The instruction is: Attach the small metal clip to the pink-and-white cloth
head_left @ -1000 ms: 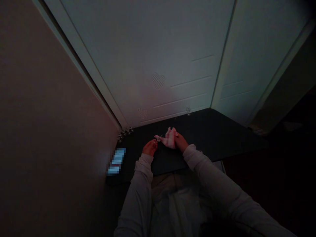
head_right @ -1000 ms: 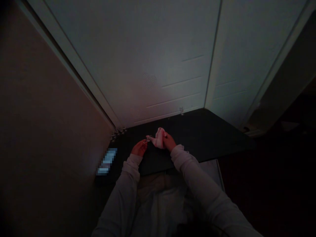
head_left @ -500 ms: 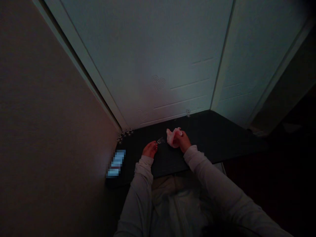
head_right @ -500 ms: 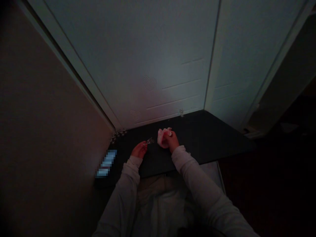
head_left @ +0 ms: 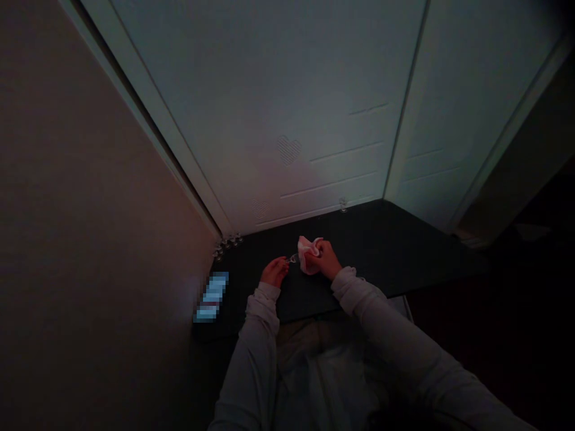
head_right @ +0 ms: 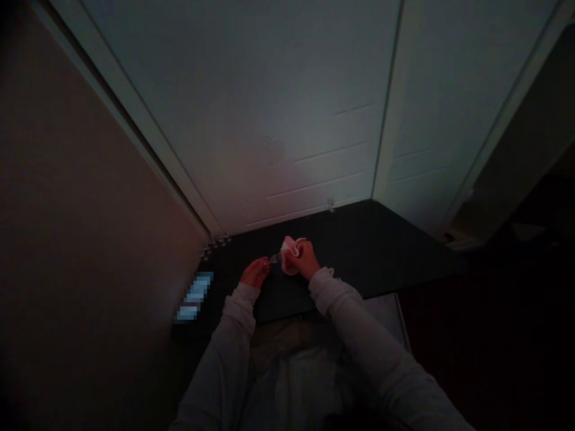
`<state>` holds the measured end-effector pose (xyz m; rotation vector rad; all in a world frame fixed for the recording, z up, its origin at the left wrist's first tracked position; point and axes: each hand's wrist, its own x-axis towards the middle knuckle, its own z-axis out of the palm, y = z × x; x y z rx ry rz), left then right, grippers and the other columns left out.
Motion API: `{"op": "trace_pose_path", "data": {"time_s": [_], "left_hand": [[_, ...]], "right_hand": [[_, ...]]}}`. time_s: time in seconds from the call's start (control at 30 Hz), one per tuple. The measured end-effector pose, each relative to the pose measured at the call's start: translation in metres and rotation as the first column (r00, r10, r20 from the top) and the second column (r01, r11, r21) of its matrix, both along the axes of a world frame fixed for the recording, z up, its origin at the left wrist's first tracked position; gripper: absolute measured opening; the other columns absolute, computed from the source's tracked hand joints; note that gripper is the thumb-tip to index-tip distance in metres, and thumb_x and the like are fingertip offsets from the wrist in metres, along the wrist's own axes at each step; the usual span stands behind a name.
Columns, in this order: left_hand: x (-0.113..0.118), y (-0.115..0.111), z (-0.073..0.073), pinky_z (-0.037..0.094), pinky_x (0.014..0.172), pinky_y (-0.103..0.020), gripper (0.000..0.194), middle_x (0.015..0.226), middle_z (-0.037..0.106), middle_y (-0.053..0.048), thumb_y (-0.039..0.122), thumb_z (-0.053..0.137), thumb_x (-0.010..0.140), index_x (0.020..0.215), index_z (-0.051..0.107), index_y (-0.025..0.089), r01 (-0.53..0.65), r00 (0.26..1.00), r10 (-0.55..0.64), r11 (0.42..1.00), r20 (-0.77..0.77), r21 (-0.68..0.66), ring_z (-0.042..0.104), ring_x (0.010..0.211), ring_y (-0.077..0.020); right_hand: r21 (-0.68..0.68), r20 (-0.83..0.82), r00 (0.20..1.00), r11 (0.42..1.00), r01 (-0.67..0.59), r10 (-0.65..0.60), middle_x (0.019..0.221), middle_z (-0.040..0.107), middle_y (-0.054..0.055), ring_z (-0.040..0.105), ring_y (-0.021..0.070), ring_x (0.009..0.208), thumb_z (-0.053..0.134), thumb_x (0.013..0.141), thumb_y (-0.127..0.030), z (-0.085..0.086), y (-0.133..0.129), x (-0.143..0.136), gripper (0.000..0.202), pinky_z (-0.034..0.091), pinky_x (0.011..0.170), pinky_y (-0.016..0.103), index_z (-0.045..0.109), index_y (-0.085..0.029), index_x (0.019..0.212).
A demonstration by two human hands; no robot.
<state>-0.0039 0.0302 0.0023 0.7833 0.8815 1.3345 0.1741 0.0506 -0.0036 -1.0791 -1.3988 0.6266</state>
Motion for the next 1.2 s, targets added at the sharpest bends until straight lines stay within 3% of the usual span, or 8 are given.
{"op": "trace_pose_path", "data": {"time_s": [0.1, 0.23, 0.5, 0.57, 0.73, 0.87, 1.07, 1.2], "left_hand": [[0.0, 0.0, 0.0, 0.042, 0.058, -0.022, 0.023, 0.067, 0.061, -0.003, 0.021, 0.065, 0.059, 0.079, 0.059, 0.012, -0.006, 1.0, 0.006, 1.0, 0.001, -0.017, 0.055, 0.059, -0.0087], [0.0, 0.002, -0.001, 0.042, 0.057, -0.022, 0.023, 0.067, 0.061, -0.004, 0.021, 0.065, 0.059, 0.079, 0.059, 0.011, -0.008, 1.0, 0.008, 1.0, 0.014, -0.023, 0.055, 0.058, -0.0085], [-0.001, 0.002, -0.002, 0.042, 0.058, -0.022, 0.024, 0.067, 0.062, -0.004, 0.021, 0.066, 0.058, 0.078, 0.059, 0.011, 0.001, 0.999, -0.001, 1.0, 0.048, -0.007, 0.055, 0.058, -0.0086], [0.0, 0.001, -0.001, 0.042, 0.058, -0.022, 0.024, 0.067, 0.062, -0.004, 0.021, 0.066, 0.059, 0.079, 0.059, 0.011, 0.001, 0.999, -0.001, 1.0, 0.047, -0.007, 0.055, 0.058, -0.0087], [0.001, 0.002, 0.0, 0.042, 0.057, -0.022, 0.023, 0.066, 0.062, -0.004, 0.019, 0.065, 0.059, 0.079, 0.059, 0.01, -0.003, 0.999, 0.004, 1.0, 0.035, -0.022, 0.055, 0.056, -0.0084], [0.001, 0.002, 0.001, 0.043, 0.059, -0.023, 0.022, 0.065, 0.061, -0.004, 0.02, 0.065, 0.059, 0.077, 0.058, 0.011, -0.009, 0.999, 0.01, 0.999, 0.044, -0.033, 0.056, 0.058, -0.0096], [0.001, 0.001, 0.001, 0.042, 0.057, -0.024, 0.024, 0.064, 0.061, -0.004, 0.023, 0.066, 0.058, 0.076, 0.058, 0.011, 0.004, 1.0, -0.004, 0.999, -0.006, -0.04, 0.055, 0.056, -0.0098], [0.003, 0.001, 0.0, 0.041, 0.054, -0.023, 0.026, 0.061, 0.061, -0.004, 0.025, 0.067, 0.055, 0.074, 0.057, 0.011, -0.002, 0.998, 0.0, 1.0, -0.057, -0.028, 0.054, 0.053, -0.0094]], "right_hand": [[0.068, 0.06, 0.998, 0.998, 0.011, -0.015, 0.08, 0.042, 0.002, 0.044, 0.0168, 0.079, 0.061, 0.058, -0.031, 0.004, -0.003, 0.002, 0.022, 0.038, 0.074, 0.032, 0.043, -0.019, 0.062], [0.058, 0.021, 0.998, 0.996, 0.062, -0.063, 0.085, 0.044, 0.004, 0.045, 0.0178, 0.081, 0.06, 0.06, -0.033, 0.006, -0.004, 0.002, 0.025, 0.039, 0.071, 0.031, 0.05, -0.019, 0.078], [0.003, 0.098, 0.995, 1.0, 0.015, -0.015, 0.061, 0.045, -0.002, 0.041, 0.011, 0.053, 0.051, 0.068, -0.04, 0.013, -0.016, -0.001, 0.021, 0.035, 0.052, 0.024, 0.047, -0.019, 0.068], [0.038, 0.15, 0.989, 0.999, 0.004, -0.01, 0.062, 0.047, -0.002, 0.042, 0.0114, 0.054, 0.05, 0.069, -0.038, 0.016, -0.02, -0.002, 0.02, 0.036, 0.054, 0.025, 0.048, -0.018, 0.068], [0.152, 0.228, 0.961, 0.969, -0.197, 0.159, 0.086, 0.053, 0.004, 0.05, 0.0163, 0.079, 0.044, 0.075, -0.033, 0.018, -0.022, -0.002, 0.02, 0.04, 0.072, 0.03, 0.056, -0.019, 0.083], [0.192, 0.282, 0.942, 0.951, -0.242, 0.183, 0.095, 0.05, 0.006, 0.049, 0.0184, 0.089, 0.045, 0.075, -0.033, 0.014, -0.02, -0.002, 0.023, 0.039, 0.079, 0.034, 0.058, -0.022, 0.092], [0.187, 0.397, 0.908, 0.956, -0.225, 0.136, 0.09, 0.052, 0.007, 0.049, 0.0192, 0.086, 0.049, 0.073, -0.033, 0.01, -0.018, -0.005, 0.027, 0.039, 0.079, 0.035, 0.058, -0.023, 0.096], [0.145, 0.385, 0.909, 0.962, -0.232, 0.161, 0.083, 0.056, 0.006, 0.051, 0.0189, 0.081, 0.048, 0.073, -0.035, 0.009, -0.015, -0.004, 0.025, 0.04, 0.076, 0.035, 0.061, -0.021, 0.09]]}}
